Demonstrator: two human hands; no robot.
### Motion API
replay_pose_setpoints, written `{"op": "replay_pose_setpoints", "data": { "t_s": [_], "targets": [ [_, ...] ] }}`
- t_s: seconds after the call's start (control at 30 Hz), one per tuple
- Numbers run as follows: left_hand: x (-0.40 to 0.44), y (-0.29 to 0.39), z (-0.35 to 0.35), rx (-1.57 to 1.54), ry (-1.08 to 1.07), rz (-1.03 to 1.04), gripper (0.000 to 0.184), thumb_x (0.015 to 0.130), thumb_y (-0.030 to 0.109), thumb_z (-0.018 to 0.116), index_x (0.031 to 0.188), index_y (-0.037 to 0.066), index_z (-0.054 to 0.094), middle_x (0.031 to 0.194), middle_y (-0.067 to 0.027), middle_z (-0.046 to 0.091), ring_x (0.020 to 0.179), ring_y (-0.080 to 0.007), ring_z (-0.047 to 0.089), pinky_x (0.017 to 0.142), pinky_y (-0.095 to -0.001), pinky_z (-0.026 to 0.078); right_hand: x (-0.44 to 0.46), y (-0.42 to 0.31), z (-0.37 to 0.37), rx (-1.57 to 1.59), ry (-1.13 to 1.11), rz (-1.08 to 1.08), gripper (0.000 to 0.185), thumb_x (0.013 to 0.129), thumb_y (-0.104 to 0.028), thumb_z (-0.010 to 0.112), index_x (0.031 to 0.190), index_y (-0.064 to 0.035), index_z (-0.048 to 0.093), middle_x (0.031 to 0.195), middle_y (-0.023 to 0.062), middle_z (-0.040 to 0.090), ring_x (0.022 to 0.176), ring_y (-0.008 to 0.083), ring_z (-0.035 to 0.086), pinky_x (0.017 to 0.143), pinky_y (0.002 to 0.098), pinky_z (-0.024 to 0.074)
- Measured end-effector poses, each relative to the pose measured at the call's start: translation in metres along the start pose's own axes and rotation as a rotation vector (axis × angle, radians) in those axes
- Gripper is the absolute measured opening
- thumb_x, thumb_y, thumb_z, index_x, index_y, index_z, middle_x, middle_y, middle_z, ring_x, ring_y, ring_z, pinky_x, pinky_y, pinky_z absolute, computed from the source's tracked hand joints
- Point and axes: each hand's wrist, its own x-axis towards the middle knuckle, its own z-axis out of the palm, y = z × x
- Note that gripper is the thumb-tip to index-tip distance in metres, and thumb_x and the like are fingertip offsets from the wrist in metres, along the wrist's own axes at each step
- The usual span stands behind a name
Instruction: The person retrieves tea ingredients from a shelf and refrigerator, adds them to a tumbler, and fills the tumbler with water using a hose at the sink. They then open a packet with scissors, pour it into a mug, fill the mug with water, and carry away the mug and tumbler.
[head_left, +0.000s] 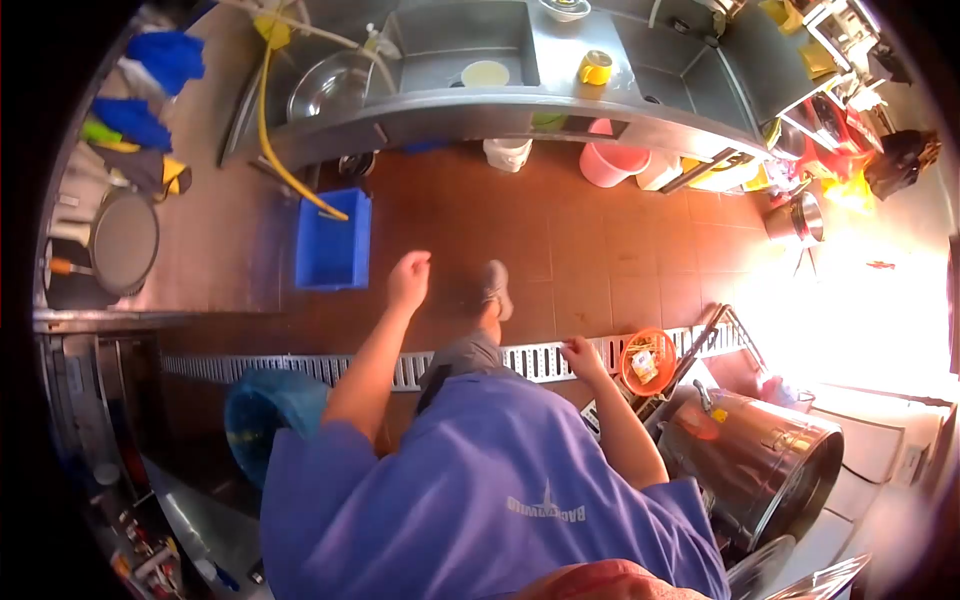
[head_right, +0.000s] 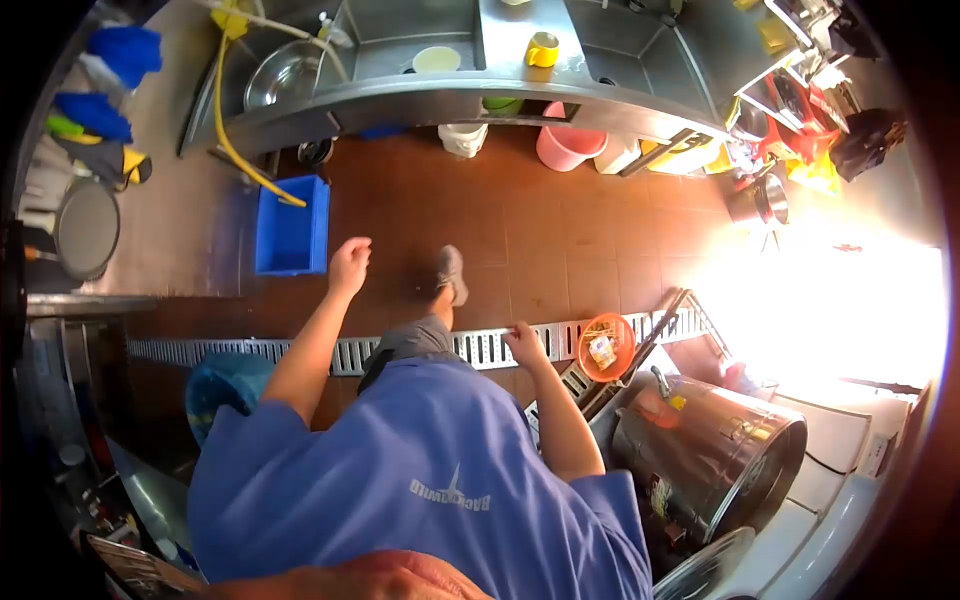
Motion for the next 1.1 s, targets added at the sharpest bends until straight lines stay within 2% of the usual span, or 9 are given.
{"op": "replay_pose_setpoints", "data": {
  "t_s": [0.13, 0.2, 0.23, 0.27, 0.43, 0.57, 0.77, 0.97, 1.1],
  "targets": [
    [0.152, 0.096, 0.107, -0.290, -0.245, -0.021, 0.021, 0.090, 0.021, 0.058, 0.099, 0.003, 0.065, 0.080, -0.0071, 0.066, 0.066, -0.0130, 0.061, 0.062, -0.0271, 0.050, 0.038, 0.095, -0.030, -0.058, 0.132, 0.237, 0.037, 0.081, -0.026, 0.065, 0.108, -0.0017, 0.064, 0.093, 0.0150, 0.068, 0.086, 0.0240, 0.065, 0.077, 0.0351, 0.0505],
    [0.217, 0.128, 0.166, -0.401, -0.309, -0.006, 0.024, 0.091, 0.023, 0.058, 0.098, 0.002, 0.065, 0.079, -0.0064, 0.065, 0.064, -0.0107, 0.060, 0.059, -0.0260, 0.049, 0.026, 0.131, -0.055, 0.258, 0.200, 0.433, 0.020, 0.083, -0.019, 0.060, 0.092, -0.0022, 0.064, 0.073, 0.0057, 0.061, 0.063, 0.0173, 0.059, 0.056, 0.0307, 0.0469],
    [0.254, 0.143, 0.195, -0.450, -0.335, -0.002, 0.026, 0.091, 0.026, 0.058, 0.098, 0.001, 0.065, 0.078, -0.0066, 0.065, 0.063, -0.0107, 0.060, 0.059, -0.0261, 0.049, 0.017, 0.135, -0.074, 0.465, 0.227, 0.716, 0.019, 0.084, -0.013, 0.060, 0.100, -0.0022, 0.062, 0.071, 0.0058, 0.061, 0.056, 0.0146, 0.057, 0.048, 0.0274, 0.0455],
    [0.293, 0.152, 0.224, -0.408, -0.351, -0.002, 0.029, 0.091, 0.028, 0.057, 0.098, 0.001, 0.065, 0.080, -0.0084, 0.065, 0.067, -0.0141, 0.062, 0.062, -0.0287, 0.050, 0.001, 0.136, -0.086, 0.746, 0.391, 0.823, 0.017, 0.085, -0.011, 0.058, 0.100, -0.0024, 0.060, 0.068, 0.0044, 0.057, 0.050, 0.0134, 0.053, 0.042, 0.0259, 0.0412],
    [0.419, 0.182, 0.338, -0.120, -0.091, 0.089, 0.035, 0.088, 0.036, 0.059, 0.096, 0.002, 0.065, 0.090, -0.0160, 0.066, 0.090, -0.0308, 0.063, 0.080, -0.0391, 0.049, -0.053, 0.122, -0.116, 0.987, 0.700, 0.983, 0.009, 0.086, -0.007, 0.053, 0.094, -0.0039, 0.057, 0.066, 0.0045, 0.053, 0.047, 0.0122, 0.048, 0.037, 0.0231, 0.0354],
    [0.458, 0.187, 0.373, -0.045, -0.149, 0.003, 0.037, 0.087, 0.036, 0.061, 0.096, 0.001, 0.064, 0.094, -0.0157, 0.066, 0.085, -0.0291, 0.065, 0.076, -0.0380, 0.050, -0.078, 0.274, -0.008, 1.195, 0.524, 0.852, 0.012, 0.086, -0.008, 0.054, 0.096, -0.0031, 0.059, 0.075, 0.0070, 0.059, 0.052, 0.0157, 0.052, 0.044, 0.0297, 0.0439],
    [0.464, 0.189, 0.390, -0.560, -0.393, -0.330, 0.028, 0.092, 0.030, 0.057, 0.091, 0.001, 0.059, 0.078, -0.0061, 0.061, 0.059, -0.0119, 0.059, 0.050, -0.0267, 0.047, 0.049, 0.132, -0.148, 0.999, 0.362, 0.815, 0.019, 0.087, -0.013, 0.058, 0.103, -0.0032, 0.059, 0.079, 0.0061, 0.061, 0.059, 0.0149, 0.055, 0.050, 0.0293, 0.0469],
    [0.461, 0.193, 0.391, -0.670, -0.209, -0.313, 0.025, 0.093, 0.025, 0.055, 0.084, 0.001, 0.059, 0.071, -0.0033, 0.059, 0.060, -0.0102, 0.054, 0.054, -0.0245, 0.044, 0.162, 0.057, -0.310, 0.507, 0.189, 0.743, 0.026, 0.089, -0.019, 0.061, 0.109, -0.0037, 0.059, 0.081, 0.0045, 0.062, 0.066, 0.0132, 0.058, 0.056, 0.0274, 0.0489],
    [0.472, 0.170, 0.369, -0.630, -0.086, -0.319, 0.028, 0.093, 0.026, 0.054, 0.085, 0.000, 0.059, 0.071, -0.0032, 0.060, 0.062, -0.0105, 0.056, 0.056, -0.0269, 0.045, 0.198, 0.076, -0.355, 0.616, 0.262, 0.717, 0.023, 0.089, -0.018, 0.059, 0.107, -0.0045, 0.057, 0.077, 0.0031, 0.061, 0.062, 0.0097, 0.055, 0.051, 0.0230, 0.0444]
  ]
}}
